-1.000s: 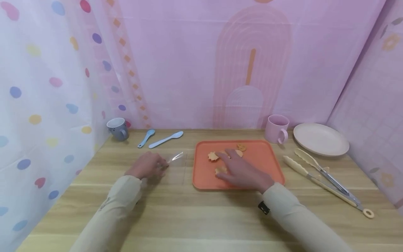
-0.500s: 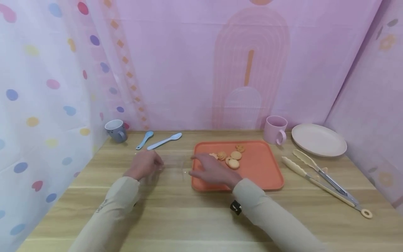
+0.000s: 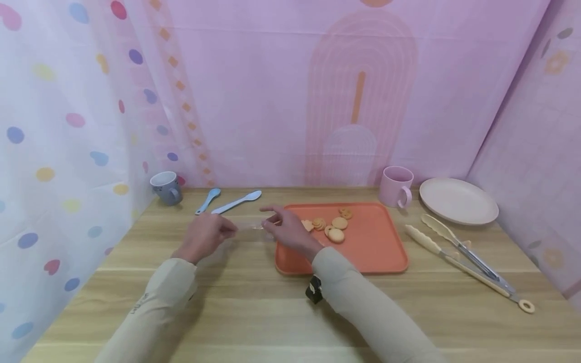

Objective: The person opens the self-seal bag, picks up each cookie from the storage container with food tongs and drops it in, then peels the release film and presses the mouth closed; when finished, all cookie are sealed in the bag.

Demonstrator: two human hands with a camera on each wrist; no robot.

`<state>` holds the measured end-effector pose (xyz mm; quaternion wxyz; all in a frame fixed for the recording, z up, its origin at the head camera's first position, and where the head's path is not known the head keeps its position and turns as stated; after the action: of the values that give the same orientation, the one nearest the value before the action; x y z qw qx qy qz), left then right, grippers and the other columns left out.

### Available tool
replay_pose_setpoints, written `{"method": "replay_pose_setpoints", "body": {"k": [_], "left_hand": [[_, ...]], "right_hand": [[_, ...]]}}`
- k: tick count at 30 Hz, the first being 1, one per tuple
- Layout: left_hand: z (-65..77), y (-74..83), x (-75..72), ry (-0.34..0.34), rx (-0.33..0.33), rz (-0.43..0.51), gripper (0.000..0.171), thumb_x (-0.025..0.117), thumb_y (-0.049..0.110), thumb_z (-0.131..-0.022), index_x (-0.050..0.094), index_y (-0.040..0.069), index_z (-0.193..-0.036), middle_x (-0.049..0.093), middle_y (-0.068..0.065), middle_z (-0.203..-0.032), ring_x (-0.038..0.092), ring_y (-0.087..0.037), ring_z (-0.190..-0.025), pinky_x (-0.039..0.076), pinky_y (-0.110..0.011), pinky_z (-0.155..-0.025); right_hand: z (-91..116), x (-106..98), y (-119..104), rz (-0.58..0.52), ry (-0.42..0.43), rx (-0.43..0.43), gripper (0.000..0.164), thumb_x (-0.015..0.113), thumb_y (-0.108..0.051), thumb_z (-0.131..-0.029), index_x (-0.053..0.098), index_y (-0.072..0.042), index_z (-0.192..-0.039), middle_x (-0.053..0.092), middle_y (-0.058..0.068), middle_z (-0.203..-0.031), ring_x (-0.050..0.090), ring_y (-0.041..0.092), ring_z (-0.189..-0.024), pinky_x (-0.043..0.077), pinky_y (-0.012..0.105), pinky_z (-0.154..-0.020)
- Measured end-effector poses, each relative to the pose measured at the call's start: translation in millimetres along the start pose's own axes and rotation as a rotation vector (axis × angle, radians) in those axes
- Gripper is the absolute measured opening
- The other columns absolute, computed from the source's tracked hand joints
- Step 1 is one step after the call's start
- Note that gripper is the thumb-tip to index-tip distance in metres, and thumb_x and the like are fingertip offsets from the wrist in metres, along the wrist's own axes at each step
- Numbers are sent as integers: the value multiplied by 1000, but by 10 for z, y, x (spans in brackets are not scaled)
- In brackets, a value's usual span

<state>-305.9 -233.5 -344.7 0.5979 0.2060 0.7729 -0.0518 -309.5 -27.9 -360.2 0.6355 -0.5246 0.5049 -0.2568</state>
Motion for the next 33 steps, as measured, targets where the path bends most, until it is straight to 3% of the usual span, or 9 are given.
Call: {"method": "replay_pose_setpoints", "body": {"k": [5,9,13,18,24,29,33], "left_hand": [[-3,38,8,13,8,12,8,80,11,-84,83,12,-92,80,-5,-90,75,-24,-86,60,-43,-76],[9,60,-9,36,-1,43,8,81,12,-83,83,12,-91,80,-6,-91,75,-24,-86,59,-44,-76],[0,83,-64,88,14,79,7,81,12,-82,83,12,-89,80,-7,-89,75,-25,-83,58,-43,-72],[0,47,-106,134,15,126,9,81,12,-82,82,10,-91,80,-8,-89,76,-26,-83,55,-41,-70],[39,-17,-202,200,-11,255,9,79,6,-84,81,5,-93,79,-15,-92,76,-31,-82,55,-29,-66],[58,-30,-248,251,24,258,9,80,7,-83,81,6,-93,79,-14,-90,76,-29,-77,55,-23,-63],[77,-54,-267,273,34,277,10,80,4,-82,81,6,-92,79,-15,-90,77,-30,-76,54,-19,-63]], "right_hand": [[-73,43,22,-54,101,-33,22,59,-8,-100,71,-10,-118,74,17,-104,70,30,-95,54,27,-67],[-106,52,57,-57,151,2,15,62,-4,-97,74,0,-103,75,15,-93,70,26,-88,46,19,-60],[-110,29,96,-32,188,58,11,65,-4,-94,75,-2,-98,73,9,-87,65,16,-78,46,20,-59],[-92,17,125,48,201,68,6,70,-1,-88,76,-2,-91,69,6,-81,56,10,-72,45,19,-60],[-91,29,163,76,198,111,6,71,1,-85,75,-3,-85,70,7,-74,56,7,-60,44,17,-53],[-102,-6,199,78,194,134,5,70,0,-86,75,-2,-86,69,5,-70,57,7,-57,44,18,-52],[-102,-31,231,9,171,165,8,68,0,-87,74,0,-92,67,4,-70,60,10,-58,47,21,-50]]}}
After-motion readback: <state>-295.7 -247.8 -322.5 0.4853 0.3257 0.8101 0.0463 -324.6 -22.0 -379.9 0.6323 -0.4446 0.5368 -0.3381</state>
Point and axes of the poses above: each hand's wrist, its own z-axis away from the middle knuckle, its own x-axis out of the palm, y = z × x, the point moved 4 cm from there along -z, towards the middle knuckle
